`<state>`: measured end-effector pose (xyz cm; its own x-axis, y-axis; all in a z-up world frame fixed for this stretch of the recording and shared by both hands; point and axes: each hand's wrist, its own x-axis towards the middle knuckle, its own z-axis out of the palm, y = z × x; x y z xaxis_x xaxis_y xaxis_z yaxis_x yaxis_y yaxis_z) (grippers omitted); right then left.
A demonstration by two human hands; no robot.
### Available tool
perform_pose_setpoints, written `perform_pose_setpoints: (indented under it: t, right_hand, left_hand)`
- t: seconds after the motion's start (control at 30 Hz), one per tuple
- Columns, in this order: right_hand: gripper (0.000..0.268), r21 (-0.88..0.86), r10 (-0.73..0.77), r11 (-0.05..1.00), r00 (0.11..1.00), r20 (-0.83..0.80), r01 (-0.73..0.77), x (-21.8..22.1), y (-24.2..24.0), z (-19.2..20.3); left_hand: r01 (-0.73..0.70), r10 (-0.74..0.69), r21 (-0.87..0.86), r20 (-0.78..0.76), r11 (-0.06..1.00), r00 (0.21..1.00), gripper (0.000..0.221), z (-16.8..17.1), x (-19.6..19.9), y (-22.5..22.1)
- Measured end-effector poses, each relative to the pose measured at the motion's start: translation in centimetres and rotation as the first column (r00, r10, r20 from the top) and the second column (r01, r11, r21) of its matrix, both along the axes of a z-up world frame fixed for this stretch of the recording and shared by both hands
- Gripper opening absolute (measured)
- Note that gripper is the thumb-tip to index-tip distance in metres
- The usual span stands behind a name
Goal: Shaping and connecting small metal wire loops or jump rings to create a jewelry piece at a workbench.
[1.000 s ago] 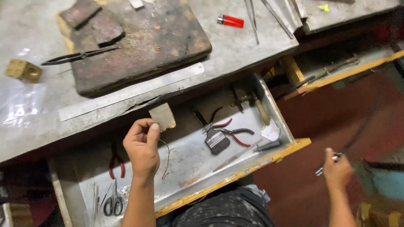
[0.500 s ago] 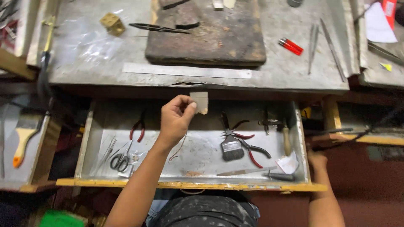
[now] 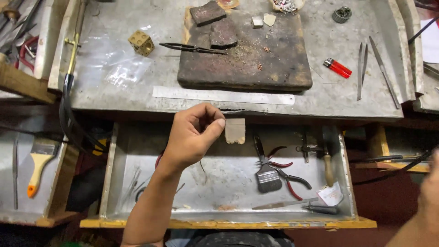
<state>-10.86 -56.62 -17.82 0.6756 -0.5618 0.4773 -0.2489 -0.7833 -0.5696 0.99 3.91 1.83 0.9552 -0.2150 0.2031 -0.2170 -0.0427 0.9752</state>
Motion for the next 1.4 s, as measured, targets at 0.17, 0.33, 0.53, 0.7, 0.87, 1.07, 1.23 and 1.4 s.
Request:
perform_pose_setpoints:
  t: [0.17, 0.33, 0.53, 0.7, 0.87, 1.07, 1.23, 1.4]
  right_hand:
    - [0.009, -0.020, 0.509, 0.861, 0.860, 0.028, -0.509, 8.1, 23.5, 18.4]
    - [0.012, -0.176, 0.747, 0.638, 0.658, -0.097, -0.750, 17.2, 32.1, 22.7]
    - [0.011, -0.128, 0.686, 0.675, 0.682, -0.254, -0.727, 23.8, 34.6, 22.6]
    - [0.008, -0.091, 0.659, 0.683, 0.665, -0.351, -0.725, 24.1, 35.9, 22.9]
    - [0.005, -0.089, 0.662, 0.666, 0.641, -0.388, -0.741, 23.6, 35.9, 23.3]
    - [0.005, -0.125, 0.654, 0.662, 0.651, -0.385, -0.739, 22.9, 36.7, 23.3]
    - [0.010, -0.206, 0.603, 0.663, 0.677, -0.422, -0.719, 23.5, 35.9, 21.2]
    - [0.008, -0.208, 0.671, 0.651, 0.682, -0.291, -0.730, 21.8, 36.0, 21.6]
  left_hand:
    - [0.081, -0.076, -0.108, 0.049, 0.991, 0.996, 0.009, 1.9, 0.1, 1.3]
    - [0.110, -0.111, -0.132, -0.003, 0.985, 0.994, 0.010, 2.4, -0.6, 2.7]
    - [0.114, -0.115, -0.152, 0.002, 0.982, 0.993, 0.009, 2.3, -0.7, 3.1]
    - [0.156, -0.158, -0.175, 0.004, 0.972, 0.987, 0.010, 2.3, -0.6, 3.2]
    - [0.182, -0.181, -0.153, 0.020, 0.971, 0.983, 0.012, 2.2, -0.4, 2.7]
    - [0.177, -0.172, -0.139, 0.053, 0.974, 0.984, 0.010, 2.1, -0.6, 2.3]
    - [0.135, -0.132, -0.121, 0.030, 0.983, 0.991, 0.011, 1.6, -0.6, 1.6]
    - [0.070, -0.069, -0.097, 0.011, 0.993, 0.998, 0.010, 0.6, -0.2, 0.8]
